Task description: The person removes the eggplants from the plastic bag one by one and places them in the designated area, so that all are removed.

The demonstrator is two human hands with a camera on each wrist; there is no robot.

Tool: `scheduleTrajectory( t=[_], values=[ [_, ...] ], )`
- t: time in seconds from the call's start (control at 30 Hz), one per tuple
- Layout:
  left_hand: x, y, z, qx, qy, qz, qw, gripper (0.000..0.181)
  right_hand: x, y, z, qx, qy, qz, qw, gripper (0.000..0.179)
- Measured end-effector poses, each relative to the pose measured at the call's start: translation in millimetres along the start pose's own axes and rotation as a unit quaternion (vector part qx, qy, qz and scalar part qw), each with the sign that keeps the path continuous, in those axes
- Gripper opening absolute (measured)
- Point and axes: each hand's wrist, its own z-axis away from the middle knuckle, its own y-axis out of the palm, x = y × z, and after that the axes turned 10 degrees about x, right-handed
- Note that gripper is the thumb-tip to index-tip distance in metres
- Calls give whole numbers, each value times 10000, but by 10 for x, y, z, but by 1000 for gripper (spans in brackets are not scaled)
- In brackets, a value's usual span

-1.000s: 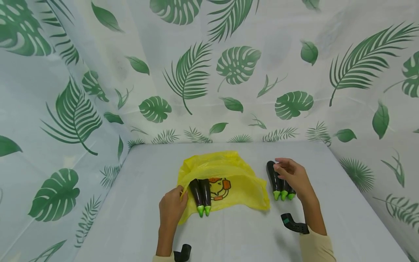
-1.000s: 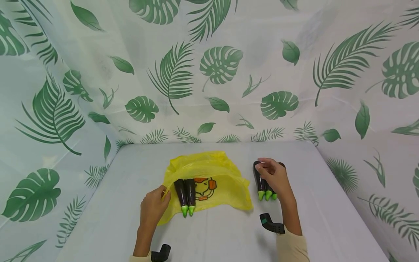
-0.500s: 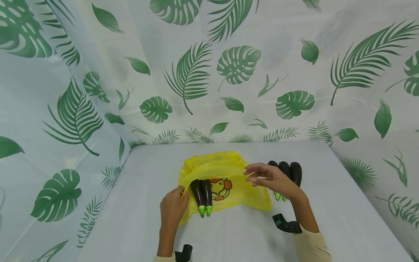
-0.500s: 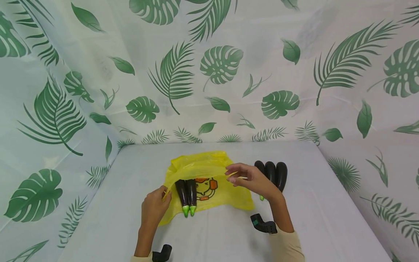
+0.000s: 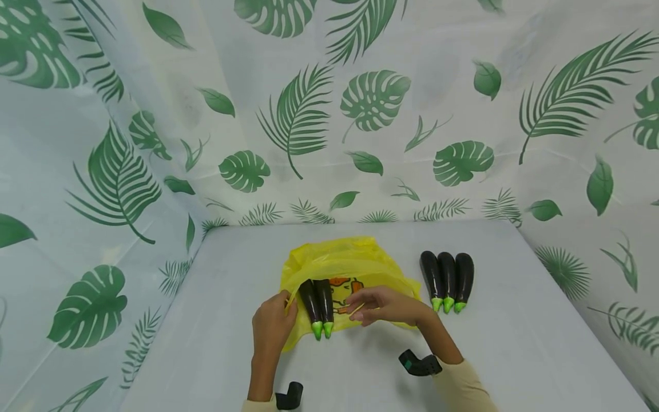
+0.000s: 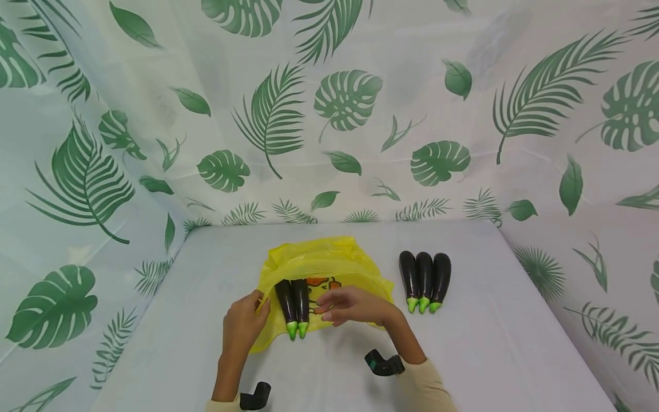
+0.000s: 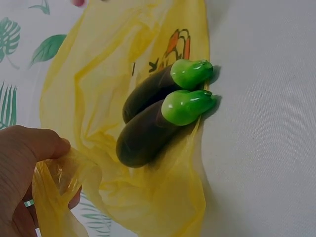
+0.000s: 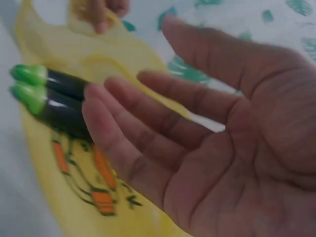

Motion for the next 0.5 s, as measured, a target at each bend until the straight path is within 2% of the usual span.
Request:
scheduleTrajectory(
  t=[0.13,0.27,0.37,0.5],
  values=[
    [6,3,-13,14,1,-5,10000,14,-135,120,-170,-656,375,-843,9936,42],
    [8,4,-16,16,-10,-18,10000,15,-245,218,-301,-1420,607,-1456,9772,44],
    [8,5,-14,4,4,-15,10000,14,-302,256,-370,-1817,700,-1669,9666,45],
    [9,7,-8,-1,15,6,10000,14,-345,268,-449,-2056,823,-1728,9597,48]
  ],
)
